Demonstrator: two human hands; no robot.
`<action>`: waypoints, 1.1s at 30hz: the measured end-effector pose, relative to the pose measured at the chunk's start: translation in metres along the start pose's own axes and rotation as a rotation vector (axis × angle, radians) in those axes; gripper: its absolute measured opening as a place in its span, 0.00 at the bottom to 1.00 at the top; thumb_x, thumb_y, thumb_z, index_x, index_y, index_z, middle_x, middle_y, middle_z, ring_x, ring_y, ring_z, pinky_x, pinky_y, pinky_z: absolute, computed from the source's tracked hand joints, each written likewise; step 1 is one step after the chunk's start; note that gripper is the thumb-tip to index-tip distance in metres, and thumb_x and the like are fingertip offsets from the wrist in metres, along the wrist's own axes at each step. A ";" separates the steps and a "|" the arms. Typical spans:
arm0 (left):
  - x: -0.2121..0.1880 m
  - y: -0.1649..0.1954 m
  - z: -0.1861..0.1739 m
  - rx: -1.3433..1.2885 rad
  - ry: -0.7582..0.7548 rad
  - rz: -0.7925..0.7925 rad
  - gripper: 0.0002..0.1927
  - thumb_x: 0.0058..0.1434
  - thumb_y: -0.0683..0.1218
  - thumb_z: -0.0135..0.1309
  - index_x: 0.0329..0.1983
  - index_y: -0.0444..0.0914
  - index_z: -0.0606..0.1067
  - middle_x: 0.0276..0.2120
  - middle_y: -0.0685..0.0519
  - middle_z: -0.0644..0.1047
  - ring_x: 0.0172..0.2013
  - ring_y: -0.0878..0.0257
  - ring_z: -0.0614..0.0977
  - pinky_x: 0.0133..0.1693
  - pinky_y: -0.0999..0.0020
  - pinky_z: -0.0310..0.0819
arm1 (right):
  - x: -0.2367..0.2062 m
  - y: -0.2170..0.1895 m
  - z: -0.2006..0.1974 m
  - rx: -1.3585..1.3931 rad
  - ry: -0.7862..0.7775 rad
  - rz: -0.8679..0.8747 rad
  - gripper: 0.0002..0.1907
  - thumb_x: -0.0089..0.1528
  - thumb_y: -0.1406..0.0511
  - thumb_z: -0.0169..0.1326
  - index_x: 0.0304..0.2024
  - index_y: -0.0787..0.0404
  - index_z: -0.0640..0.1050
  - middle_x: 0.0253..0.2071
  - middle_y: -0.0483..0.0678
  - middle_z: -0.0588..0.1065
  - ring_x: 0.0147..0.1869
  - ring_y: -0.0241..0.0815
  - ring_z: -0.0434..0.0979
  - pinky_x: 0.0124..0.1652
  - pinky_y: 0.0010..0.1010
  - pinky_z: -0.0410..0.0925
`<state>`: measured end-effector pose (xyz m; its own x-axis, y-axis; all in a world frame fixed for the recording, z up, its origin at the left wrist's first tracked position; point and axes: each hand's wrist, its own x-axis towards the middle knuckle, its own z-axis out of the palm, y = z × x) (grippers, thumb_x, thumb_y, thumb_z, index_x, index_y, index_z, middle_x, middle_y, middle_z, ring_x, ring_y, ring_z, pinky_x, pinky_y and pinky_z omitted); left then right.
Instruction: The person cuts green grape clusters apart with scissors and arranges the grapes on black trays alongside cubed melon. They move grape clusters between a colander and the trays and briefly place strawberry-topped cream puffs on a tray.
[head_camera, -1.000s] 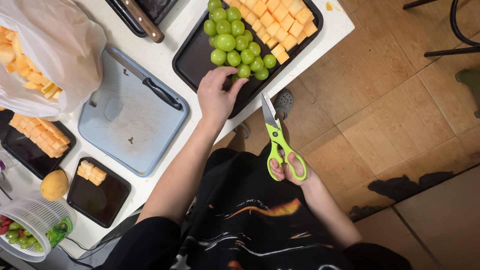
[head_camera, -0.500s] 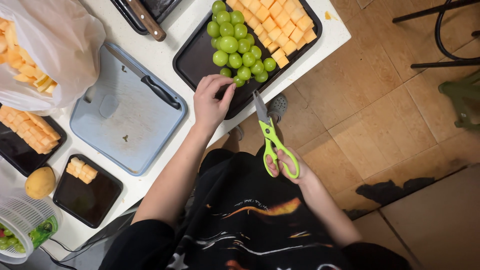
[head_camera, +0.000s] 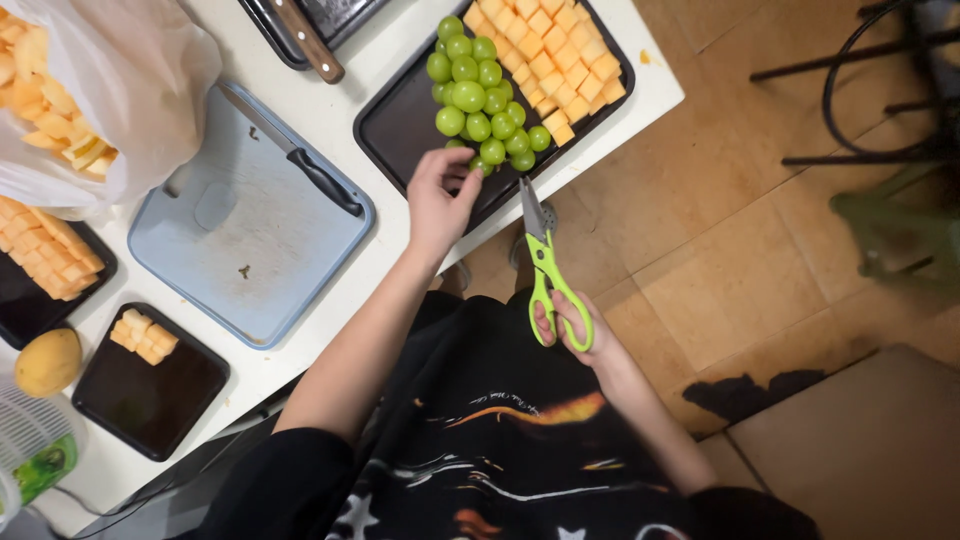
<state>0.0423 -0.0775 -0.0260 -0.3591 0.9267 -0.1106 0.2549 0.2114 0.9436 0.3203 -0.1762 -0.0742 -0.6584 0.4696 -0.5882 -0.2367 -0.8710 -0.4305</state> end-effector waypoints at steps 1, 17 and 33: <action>0.000 -0.001 0.001 -0.004 -0.015 -0.025 0.12 0.64 0.40 0.62 0.50 0.34 0.78 0.47 0.51 0.77 0.41 0.65 0.82 0.43 0.71 0.80 | -0.003 -0.003 -0.001 -0.005 0.014 -0.002 0.24 0.69 0.50 0.51 0.38 0.67 0.74 0.28 0.48 0.70 0.29 0.39 0.70 0.29 0.29 0.66; 0.025 0.000 -0.020 0.054 0.220 -0.100 0.15 0.60 0.40 0.61 0.51 0.35 0.79 0.47 0.47 0.79 0.42 0.60 0.84 0.43 0.69 0.81 | -0.020 -0.081 -0.017 -0.168 0.140 -0.023 0.20 0.70 0.51 0.47 0.41 0.63 0.71 0.29 0.48 0.69 0.28 0.41 0.68 0.30 0.30 0.63; 0.032 -0.003 -0.018 -0.271 0.279 -0.199 0.19 0.64 0.42 0.58 0.58 0.33 0.73 0.49 0.49 0.78 0.39 0.67 0.81 0.39 0.72 0.82 | -0.013 -0.112 -0.019 -0.150 0.131 0.006 0.21 0.71 0.51 0.46 0.41 0.63 0.70 0.28 0.48 0.68 0.29 0.41 0.67 0.31 0.30 0.64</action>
<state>0.0135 -0.0539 -0.0272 -0.6160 0.7487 -0.2448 -0.0752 0.2535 0.9644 0.3686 -0.0822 -0.0315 -0.5582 0.4880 -0.6710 -0.1171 -0.8470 -0.5185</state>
